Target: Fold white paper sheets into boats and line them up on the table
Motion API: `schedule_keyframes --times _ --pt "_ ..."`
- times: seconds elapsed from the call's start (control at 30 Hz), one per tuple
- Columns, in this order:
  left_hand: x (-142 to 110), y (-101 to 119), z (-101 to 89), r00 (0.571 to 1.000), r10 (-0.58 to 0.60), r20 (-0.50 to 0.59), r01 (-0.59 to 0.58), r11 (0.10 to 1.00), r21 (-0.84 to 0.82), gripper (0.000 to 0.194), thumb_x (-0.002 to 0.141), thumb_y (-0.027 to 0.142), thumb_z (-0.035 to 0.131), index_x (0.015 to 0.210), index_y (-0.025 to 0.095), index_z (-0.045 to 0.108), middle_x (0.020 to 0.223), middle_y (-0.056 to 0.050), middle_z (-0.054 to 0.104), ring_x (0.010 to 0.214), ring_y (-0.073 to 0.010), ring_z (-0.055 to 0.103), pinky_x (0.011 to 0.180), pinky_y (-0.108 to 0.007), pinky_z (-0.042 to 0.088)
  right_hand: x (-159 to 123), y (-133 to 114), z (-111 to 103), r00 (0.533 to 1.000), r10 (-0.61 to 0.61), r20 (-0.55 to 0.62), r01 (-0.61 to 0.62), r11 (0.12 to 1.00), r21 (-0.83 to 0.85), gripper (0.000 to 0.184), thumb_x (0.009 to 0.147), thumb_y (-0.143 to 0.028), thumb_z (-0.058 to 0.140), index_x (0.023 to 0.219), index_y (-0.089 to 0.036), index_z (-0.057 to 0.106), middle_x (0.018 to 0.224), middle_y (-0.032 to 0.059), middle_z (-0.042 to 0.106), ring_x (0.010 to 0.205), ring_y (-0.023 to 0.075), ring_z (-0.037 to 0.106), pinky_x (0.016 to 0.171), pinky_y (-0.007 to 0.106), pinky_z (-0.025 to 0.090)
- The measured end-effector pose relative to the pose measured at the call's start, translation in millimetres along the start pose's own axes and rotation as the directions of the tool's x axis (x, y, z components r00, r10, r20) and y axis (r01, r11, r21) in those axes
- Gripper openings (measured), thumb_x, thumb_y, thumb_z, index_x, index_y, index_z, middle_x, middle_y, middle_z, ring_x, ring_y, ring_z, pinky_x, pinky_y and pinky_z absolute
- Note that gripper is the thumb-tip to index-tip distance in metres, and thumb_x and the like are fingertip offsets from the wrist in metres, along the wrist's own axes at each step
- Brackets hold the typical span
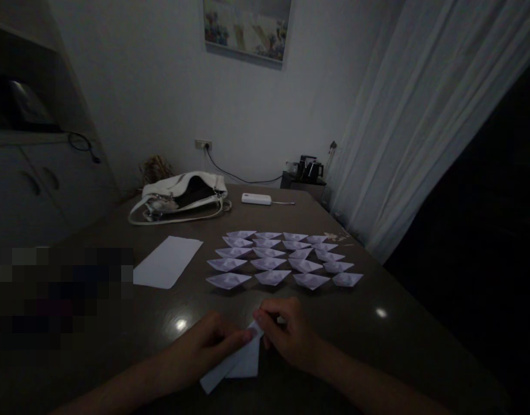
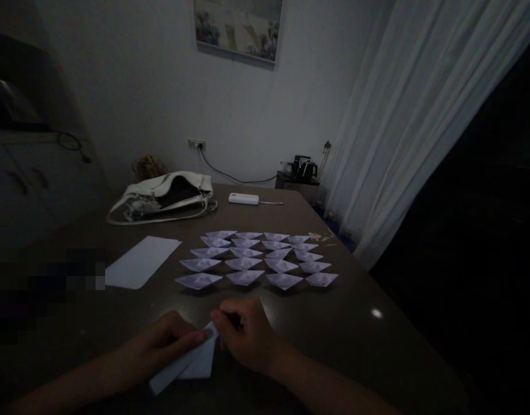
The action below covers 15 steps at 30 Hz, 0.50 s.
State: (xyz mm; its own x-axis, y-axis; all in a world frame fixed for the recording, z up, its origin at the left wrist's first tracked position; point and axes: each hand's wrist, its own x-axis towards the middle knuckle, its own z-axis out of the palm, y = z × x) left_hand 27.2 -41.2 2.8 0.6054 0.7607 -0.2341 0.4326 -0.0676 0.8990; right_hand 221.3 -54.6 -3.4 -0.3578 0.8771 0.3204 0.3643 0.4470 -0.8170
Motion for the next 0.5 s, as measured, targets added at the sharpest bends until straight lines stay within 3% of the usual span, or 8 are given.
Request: schedule_keyframes --times 0.2,0.37,0.5 --pt "-1.3 5.9 -4.0 0.997 -0.035 0.063 0.035 0.999 0.003 0.062 0.081 0.071 0.044 0.073 0.017 0.073 0.068 -0.003 0.069 0.06 -0.0137 0.057 0.056 -0.022 0.042 3.7 3.2 -7.1 0.996 -0.012 -0.092 0.012 1.0 -0.006 0.041 0.092 -0.033 0.046 0.054 -0.018 0.046 0.045 -0.0039 0.047 0.042 0.0078 0.045 0.045 0.02 0.031" --pt "-1.2 7.0 -2.9 0.999 0.003 0.049 -0.005 1.0 0.03 0.061 0.086 0.064 0.043 0.072 0.013 0.073 0.069 -0.006 0.073 0.062 -0.0149 0.061 0.059 -0.023 0.046 5.6 5.5 -15.4 0.992 -0.013 -0.129 0.011 1.0 -0.016 0.04 0.092 -0.033 0.047 0.055 -0.018 0.046 0.046 -0.0038 0.048 0.043 0.0082 0.048 0.046 0.02 0.034" --pt "-0.2 5.1 -3.2 0.998 0.048 0.049 -0.046 0.998 -0.041 0.055 0.087 0.061 0.046 0.079 0.013 0.073 0.071 -0.006 0.074 0.063 -0.0157 0.064 0.061 -0.024 0.05 8.0 4.9 -22.6 0.984 -0.018 -0.175 0.016 1.0 -0.011 0.038 0.092 -0.032 0.047 0.057 -0.018 0.047 0.048 -0.0038 0.048 0.044 0.0086 0.049 0.046 0.02 0.035"
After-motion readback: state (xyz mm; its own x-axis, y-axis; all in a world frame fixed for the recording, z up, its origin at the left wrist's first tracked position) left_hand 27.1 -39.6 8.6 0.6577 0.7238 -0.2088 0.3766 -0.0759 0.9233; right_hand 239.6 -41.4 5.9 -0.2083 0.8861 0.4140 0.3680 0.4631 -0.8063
